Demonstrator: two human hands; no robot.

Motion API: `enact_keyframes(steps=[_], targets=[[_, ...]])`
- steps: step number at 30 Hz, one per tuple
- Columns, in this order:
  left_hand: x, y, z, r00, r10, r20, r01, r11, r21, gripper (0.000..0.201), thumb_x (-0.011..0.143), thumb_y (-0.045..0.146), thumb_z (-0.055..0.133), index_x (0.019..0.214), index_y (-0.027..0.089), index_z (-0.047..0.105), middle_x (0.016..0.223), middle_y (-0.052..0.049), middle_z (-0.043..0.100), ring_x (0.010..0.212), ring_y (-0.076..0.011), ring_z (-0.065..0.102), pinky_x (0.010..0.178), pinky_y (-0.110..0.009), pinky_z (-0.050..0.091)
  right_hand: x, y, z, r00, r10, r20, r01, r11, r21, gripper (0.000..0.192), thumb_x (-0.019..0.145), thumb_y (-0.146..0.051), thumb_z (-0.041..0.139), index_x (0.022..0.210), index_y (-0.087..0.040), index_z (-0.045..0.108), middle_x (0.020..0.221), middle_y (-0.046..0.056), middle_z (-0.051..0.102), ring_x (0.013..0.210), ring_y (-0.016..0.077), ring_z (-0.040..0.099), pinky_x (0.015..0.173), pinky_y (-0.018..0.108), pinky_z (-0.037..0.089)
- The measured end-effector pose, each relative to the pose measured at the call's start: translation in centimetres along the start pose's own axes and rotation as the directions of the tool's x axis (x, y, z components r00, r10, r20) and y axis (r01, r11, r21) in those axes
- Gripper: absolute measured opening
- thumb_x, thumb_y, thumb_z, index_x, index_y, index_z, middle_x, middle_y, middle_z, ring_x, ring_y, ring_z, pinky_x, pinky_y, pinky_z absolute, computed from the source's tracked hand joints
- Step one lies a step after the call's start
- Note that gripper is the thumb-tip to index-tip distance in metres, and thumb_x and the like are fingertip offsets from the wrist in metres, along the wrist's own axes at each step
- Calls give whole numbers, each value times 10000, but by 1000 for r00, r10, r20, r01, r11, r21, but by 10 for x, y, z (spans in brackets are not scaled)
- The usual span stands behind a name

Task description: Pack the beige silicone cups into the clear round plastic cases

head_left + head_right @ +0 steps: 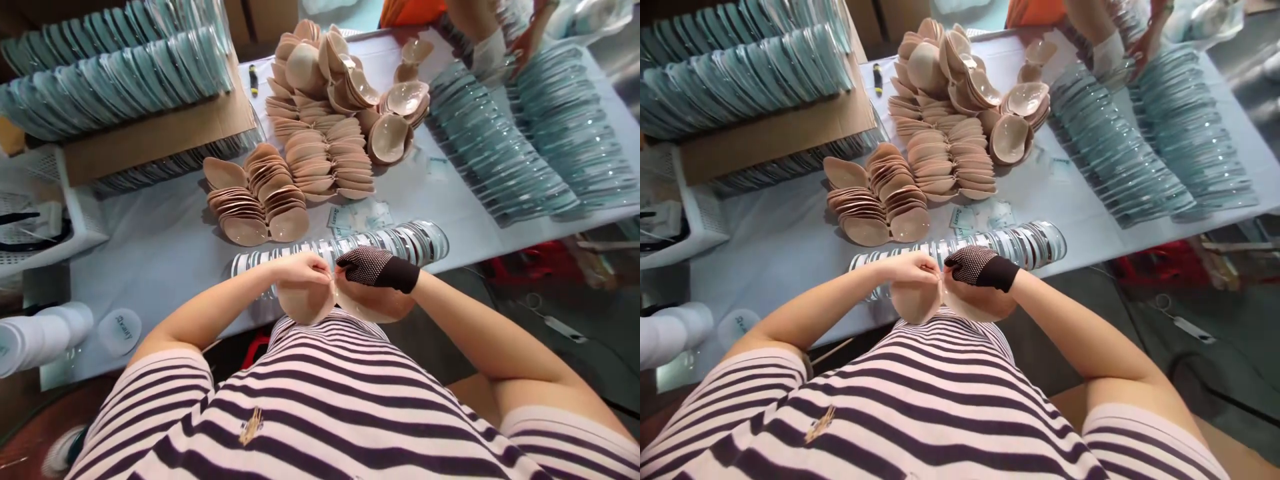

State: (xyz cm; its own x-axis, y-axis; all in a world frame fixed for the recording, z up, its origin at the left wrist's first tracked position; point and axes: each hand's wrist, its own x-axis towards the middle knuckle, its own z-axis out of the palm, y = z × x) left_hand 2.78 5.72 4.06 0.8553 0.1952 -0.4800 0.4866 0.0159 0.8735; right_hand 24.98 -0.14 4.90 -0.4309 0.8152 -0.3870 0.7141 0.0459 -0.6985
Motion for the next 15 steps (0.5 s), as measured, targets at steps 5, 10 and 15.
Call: enact_keyframes(steps=[5, 10, 15], targets=[[13, 5, 23, 998, -57, 19, 58, 997, -50, 250, 807, 400, 650, 847, 168, 733, 799, -2, 699, 799, -157, 623, 720, -239, 454, -27, 8, 5, 998, 3, 63, -12, 990, 139, 215, 776, -243, 659, 949, -236, 787, 935, 25, 782, 812, 207, 686, 737, 271, 487], [19, 15, 44, 999, -36, 34, 37, 999, -10, 267, 825, 413, 635, 798, 161, 720, 717, 6, 656, 712, -138, 580, 657, -239, 423, -47, 15, 20, 997, 9, 82, -28, 970, 242, 178, 788, -231, 593, 855, -188, 752, 837, 16, 755, 759, 183, 655, 697, 260, 457], [16, 20, 51, 999, -29, -14, 30, 998, 54, 290, 842, 423, 614, 804, 159, 728, 742, 2, 669, 732, -139, 580, 668, -240, 417, -62, 17, 39, 996, 90, -5, -83, 935, 345, 167, 777, -250, 578, 849, -166, 703, 755, 7, 692, 700, 160, 595, 638, 245, 427]])
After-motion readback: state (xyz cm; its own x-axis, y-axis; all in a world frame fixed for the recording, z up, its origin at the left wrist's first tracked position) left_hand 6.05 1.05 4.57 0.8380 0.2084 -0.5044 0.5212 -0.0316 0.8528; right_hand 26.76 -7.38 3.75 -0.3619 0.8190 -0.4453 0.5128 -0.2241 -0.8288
